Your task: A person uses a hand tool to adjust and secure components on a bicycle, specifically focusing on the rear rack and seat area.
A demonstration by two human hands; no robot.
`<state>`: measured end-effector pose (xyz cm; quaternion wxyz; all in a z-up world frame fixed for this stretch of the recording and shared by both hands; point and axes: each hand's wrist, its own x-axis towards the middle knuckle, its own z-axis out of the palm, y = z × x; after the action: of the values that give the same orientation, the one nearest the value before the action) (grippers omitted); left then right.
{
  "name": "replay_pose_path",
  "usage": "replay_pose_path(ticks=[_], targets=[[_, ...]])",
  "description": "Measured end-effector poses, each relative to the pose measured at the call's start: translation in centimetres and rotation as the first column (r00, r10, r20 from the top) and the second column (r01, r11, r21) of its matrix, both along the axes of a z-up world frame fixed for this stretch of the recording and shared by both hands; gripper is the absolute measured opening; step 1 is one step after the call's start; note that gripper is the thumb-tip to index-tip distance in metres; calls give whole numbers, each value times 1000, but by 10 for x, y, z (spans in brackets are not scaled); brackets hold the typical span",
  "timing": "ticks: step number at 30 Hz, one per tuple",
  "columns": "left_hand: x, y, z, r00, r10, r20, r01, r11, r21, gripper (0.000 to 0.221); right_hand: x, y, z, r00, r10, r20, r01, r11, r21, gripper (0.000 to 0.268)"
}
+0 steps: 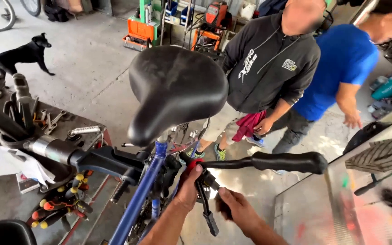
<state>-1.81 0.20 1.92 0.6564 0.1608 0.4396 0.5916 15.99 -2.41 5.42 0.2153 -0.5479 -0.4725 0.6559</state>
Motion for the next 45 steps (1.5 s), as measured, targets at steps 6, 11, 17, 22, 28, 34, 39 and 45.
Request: replay_pose_path(ticks=[6, 11, 17, 22, 28, 34, 39, 45], targets=[[4, -1, 1, 999, 24, -21, -24, 1000, -10, 56, 9, -2, -27, 810, -321, 490, -320, 458, 829, 40], [9, 2, 2, 993, 69, 95, -66, 997, -34, 44, 2, 6, 0, 996, -38, 85, 27, 992, 124, 73], [6, -5, 25, 999, -34, 39, 40, 988, -147, 83, 13, -1, -35, 817, -259, 516, -211, 698, 684, 41], [9, -7, 28, 992, 31, 118, -24, 998, -56, 64, 1, -1, -3, 980, -81, 183, 23, 954, 300, 49], [10, -4, 13, 985, 39, 166, -35, 999, -28, 62, 10, -1, -45, 947, -206, 246, -21, 725, 688, 37], [11, 12, -35, 987, 50, 151, -64, 994, 89, 49, 12, 2, -44, 886, -235, 400, -149, 672, 726, 34], [13, 4, -13, 996, 20, 91, -32, 991, 128, 54, 2, -6, -4, 990, -131, -41, 133, 991, 26, 69], [14, -3, -6, 992, 25, 123, -27, 999, 19, 63, 13, -1, -62, 836, -411, 364, -185, 414, 891, 42]])
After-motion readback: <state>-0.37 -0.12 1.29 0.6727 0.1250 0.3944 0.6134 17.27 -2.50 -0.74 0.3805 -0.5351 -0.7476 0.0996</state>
